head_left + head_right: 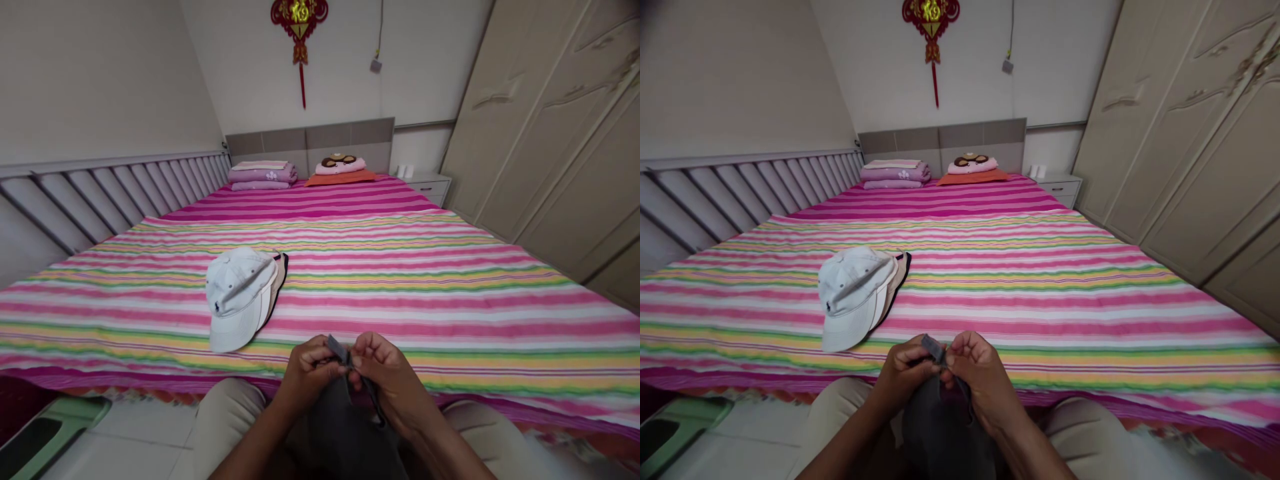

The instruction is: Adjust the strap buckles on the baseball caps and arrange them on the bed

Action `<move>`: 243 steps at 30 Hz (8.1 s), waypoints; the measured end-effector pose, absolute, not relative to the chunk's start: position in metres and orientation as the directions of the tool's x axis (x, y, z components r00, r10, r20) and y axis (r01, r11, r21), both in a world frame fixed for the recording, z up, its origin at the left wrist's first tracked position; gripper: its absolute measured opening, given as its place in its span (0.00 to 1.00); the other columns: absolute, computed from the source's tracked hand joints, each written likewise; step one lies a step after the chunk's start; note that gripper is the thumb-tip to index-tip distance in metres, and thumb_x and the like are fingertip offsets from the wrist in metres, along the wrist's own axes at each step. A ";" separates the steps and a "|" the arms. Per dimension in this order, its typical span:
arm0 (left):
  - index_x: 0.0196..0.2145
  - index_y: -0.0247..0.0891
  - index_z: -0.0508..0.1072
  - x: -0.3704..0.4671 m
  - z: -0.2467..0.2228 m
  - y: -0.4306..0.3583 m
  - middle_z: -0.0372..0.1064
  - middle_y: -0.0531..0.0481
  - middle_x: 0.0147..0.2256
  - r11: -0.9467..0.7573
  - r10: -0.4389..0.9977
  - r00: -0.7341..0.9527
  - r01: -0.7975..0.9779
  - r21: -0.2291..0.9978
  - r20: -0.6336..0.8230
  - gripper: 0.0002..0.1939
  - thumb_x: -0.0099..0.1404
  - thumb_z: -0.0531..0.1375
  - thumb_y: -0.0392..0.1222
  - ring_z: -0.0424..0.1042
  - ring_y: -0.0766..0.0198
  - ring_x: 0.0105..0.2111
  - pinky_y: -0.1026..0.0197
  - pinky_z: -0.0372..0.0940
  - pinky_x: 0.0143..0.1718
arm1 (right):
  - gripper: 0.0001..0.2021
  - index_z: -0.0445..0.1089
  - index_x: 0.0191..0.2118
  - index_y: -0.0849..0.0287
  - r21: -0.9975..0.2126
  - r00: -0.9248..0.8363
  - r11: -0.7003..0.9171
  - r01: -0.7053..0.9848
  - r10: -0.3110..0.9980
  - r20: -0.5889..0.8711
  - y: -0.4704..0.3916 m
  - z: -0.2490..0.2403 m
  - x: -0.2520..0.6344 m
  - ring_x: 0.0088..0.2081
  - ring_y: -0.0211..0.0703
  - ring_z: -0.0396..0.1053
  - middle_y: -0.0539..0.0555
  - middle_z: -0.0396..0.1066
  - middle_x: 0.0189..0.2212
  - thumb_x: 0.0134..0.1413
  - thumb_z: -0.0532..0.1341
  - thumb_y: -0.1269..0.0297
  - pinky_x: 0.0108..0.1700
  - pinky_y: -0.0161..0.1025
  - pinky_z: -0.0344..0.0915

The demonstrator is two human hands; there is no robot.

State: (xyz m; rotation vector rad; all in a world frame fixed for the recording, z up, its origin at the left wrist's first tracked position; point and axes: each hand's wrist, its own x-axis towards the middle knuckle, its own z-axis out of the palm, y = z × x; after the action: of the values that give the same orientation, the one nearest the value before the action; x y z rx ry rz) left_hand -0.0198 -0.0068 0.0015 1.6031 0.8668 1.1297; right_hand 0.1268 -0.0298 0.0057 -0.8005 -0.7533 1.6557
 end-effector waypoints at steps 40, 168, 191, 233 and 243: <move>0.25 0.32 0.72 -0.020 0.003 -0.005 0.65 0.54 0.21 0.292 0.884 0.408 -0.100 0.951 -0.228 0.12 0.40 0.66 0.38 0.60 0.71 0.21 0.67 0.53 0.25 | 0.10 0.64 0.22 0.59 -0.993 -0.099 0.110 -0.048 0.989 0.114 -0.022 0.000 0.133 0.20 0.33 0.50 0.46 0.54 0.18 0.43 0.62 0.58 0.22 0.33 0.48; 0.20 0.31 0.69 -0.013 -0.029 -0.015 0.66 0.52 0.21 0.357 0.867 0.473 -0.374 0.856 -0.155 0.10 0.44 0.66 0.38 0.61 0.72 0.20 0.67 0.53 0.23 | 0.12 0.62 0.20 0.61 -0.953 -0.323 -0.284 -0.108 0.916 -0.237 -0.026 0.005 0.141 0.16 0.27 0.47 0.43 0.54 0.14 0.35 0.64 0.61 0.18 0.29 0.42; 0.18 0.32 0.71 0.000 -0.028 -0.016 0.68 0.51 0.18 0.277 0.954 0.247 -0.497 0.822 -0.172 0.07 0.41 0.66 0.35 0.64 0.70 0.20 0.66 0.57 0.24 | 0.06 0.67 0.28 0.60 -0.155 -0.303 0.631 0.760 0.555 0.775 -0.045 0.001 0.123 0.28 0.41 0.60 0.54 0.67 0.25 0.50 0.56 0.74 0.32 0.39 0.55; 0.27 0.25 0.73 -0.042 0.021 0.020 0.71 0.44 0.22 0.570 0.647 0.756 -0.396 0.720 -0.096 0.14 0.42 0.65 0.38 0.69 0.66 0.21 0.68 0.60 0.24 | 0.18 0.65 0.21 0.65 -0.905 -0.646 -0.326 -0.274 0.759 -0.077 -0.004 -0.001 0.187 0.17 0.28 0.53 0.46 0.59 0.15 0.33 0.68 0.54 0.20 0.29 0.47; 0.21 0.26 0.75 -0.058 0.004 0.032 0.72 0.44 0.19 0.615 0.542 0.828 -0.274 0.739 -0.145 0.09 0.38 0.62 0.34 0.69 0.64 0.19 0.64 0.62 0.25 | 0.11 0.70 0.27 0.59 -0.695 -0.246 -0.157 -0.701 0.969 0.030 -0.012 0.052 0.174 0.20 0.31 0.64 0.46 0.68 0.19 0.34 0.69 0.62 0.24 0.28 0.61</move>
State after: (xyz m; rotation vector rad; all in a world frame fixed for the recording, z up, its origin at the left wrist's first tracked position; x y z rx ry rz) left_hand -0.0580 0.0319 0.0040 0.7761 0.3754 0.4828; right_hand 0.1740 -0.0119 0.0516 -0.5143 -0.7140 1.7066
